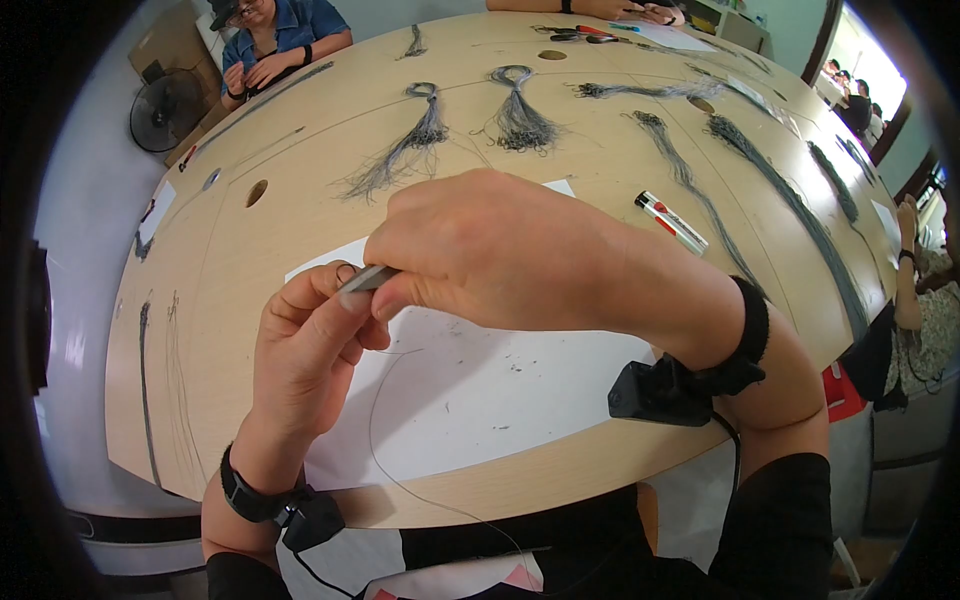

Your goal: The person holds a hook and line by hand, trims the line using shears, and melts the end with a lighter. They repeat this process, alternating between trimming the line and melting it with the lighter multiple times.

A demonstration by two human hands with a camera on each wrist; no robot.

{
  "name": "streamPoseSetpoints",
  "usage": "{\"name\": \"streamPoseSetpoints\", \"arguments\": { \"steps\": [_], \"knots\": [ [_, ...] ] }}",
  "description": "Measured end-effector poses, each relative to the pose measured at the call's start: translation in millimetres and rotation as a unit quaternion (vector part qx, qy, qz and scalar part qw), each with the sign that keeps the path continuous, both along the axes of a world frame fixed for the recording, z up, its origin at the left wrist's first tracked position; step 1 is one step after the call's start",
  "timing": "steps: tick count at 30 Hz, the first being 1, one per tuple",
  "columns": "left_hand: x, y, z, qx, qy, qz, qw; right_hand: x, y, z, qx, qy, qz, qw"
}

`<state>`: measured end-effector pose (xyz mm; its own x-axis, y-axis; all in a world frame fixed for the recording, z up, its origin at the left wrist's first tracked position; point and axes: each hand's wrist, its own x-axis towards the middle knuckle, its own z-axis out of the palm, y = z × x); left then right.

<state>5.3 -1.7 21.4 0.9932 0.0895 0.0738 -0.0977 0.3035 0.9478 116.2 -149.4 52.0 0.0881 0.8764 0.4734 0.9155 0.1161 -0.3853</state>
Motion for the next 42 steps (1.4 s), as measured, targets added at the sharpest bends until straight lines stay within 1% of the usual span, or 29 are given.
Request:
{"name": "streamPoseSetpoints", "arguments": {
  "steps": [1, 2, 3, 4, 6, 7, 9, 10, 12, 14, 17, 19, 22, 24, 25, 26, 27, 28, 30, 34, 36, 40, 42],
  "knots": [
    [-0.1, 0.2, 0.3, 0.01, 0.005, 0.004, 1.0, 1.0, -0.3, -0.3, 0.0, 0.0, 0.0, 1.0],
    [0.1, 1.5, -0.3, 0.009, 0.005, 0.004, 1.0, 2.6, -0.1, -0.6, 0.025, -0.016, -0.009, 1.0],
    [0.6, 3.3, -1.5, 0.008, 0.001, -0.006, 1.0, 3.6, -0.3, -0.9, 0.05, -0.033, -0.018, 0.998],
    [0.8, 4.1, -2.2, 0.006, -0.004, -0.014, 1.0, 3.2, -1.2, -0.1, 0.05, -0.033, -0.017, 0.998],
    [0.5, 1.9, -1.1, 0.004, 0.004, -0.003, 1.0, 0.7, -3.1, 3.2, 0.048, 0.097, -0.04, 0.993],
    [0.4, 1.2, -0.8, 0.002, 0.011, 0.008, 1.0, -2.3, -2.7, 4.2, 0.048, 0.097, -0.04, 0.993],
    [0.4, 1.3, -1.5, 0.001, 0.005, 0.008, 1.0, -10.0, -0.3, 4.9, 0.031, 0.202, -0.056, 0.977],
    [0.3, 1.2, -2.0, 0.0, 0.0, 0.007, 1.0, -12.0, 1.2, 2.9, 0.031, 0.203, -0.056, 0.977],
    [-0.3, -2.8, -0.7, 0.001, 0.006, 0.013, 1.0, -14.2, 3.4, -2.3, 0.032, 0.266, -0.063, 0.961],
    [-0.7, -3.8, -0.2, 0.001, 0.011, 0.019, 1.0, -13.0, 2.7, -1.9, 0.025, 0.256, -0.067, 0.964],
    [-0.9, -1.9, -0.2, 0.014, 0.011, -0.009, 1.0, -11.8, 0.8, -1.8, 0.013, 0.238, -0.063, 0.969],
    [-1.0, -1.7, 0.4, -0.003, 0.009, -0.004, 1.0, -11.1, -0.5, -0.8, 0.007, 0.229, -0.056, 0.972],
    [-0.6, 0.1, 1.0, 0.012, 0.011, -0.015, 1.0, -8.1, -2.1, 1.5, -0.003, 0.241, -0.069, 0.968],
    [-1.0, -0.7, 2.4, 0.005, 0.014, -0.006, 1.0, -5.1, -2.4, 0.2, 0.026, 0.281, -0.077, 0.956],
    [-1.1, -0.9, 2.8, -0.002, 0.018, 0.002, 1.0, -4.3, -3.8, 1.9, 0.026, 0.281, -0.076, 0.956],
    [-1.2, -0.4, 2.3, -0.002, 0.018, 0.003, 1.0, -4.2, -5.8, 5.2, 0.021, 0.22, -0.065, 0.973],
    [-1.1, 0.3, 1.8, -0.027, 0.019, -0.002, 0.999, -3.9, -6.8, 8.1, 0.016, 0.159, -0.054, 0.986],
    [-1.1, 0.7, 1.4, -0.052, 0.02, -0.006, 0.998, -3.2, -6.8, 10.1, 0.016, 0.159, -0.054, 0.986],
    [-1.4, 0.6, 1.4, -0.05, 0.022, -0.006, 0.999, -1.9, -6.4, 12.8, -0.019, 0.079, -0.019, 0.996],
    [-2.5, 0.1, 3.3, -0.045, 0.032, -0.007, 0.998, -0.5, -3.2, 3.4, -0.011, 0.115, 0.017, 0.993],
    [-2.4, -0.5, 2.8, -0.04, 0.032, -0.012, 0.999, 0.3, -2.5, 0.6, -0.007, 0.101, 0.034, 0.994],
    [-2.4, -0.6, 2.8, -0.012, 0.033, -0.027, 0.999, 1.7, -2.8, 0.0, -0.014, 0.089, 0.036, 0.995],
    [-2.5, -0.8, 3.3, -0.01, 0.039, -0.024, 0.999, 2.1, -3.3, 1.0, -0.023, 0.065, 0.031, 0.997]
  ]
}}
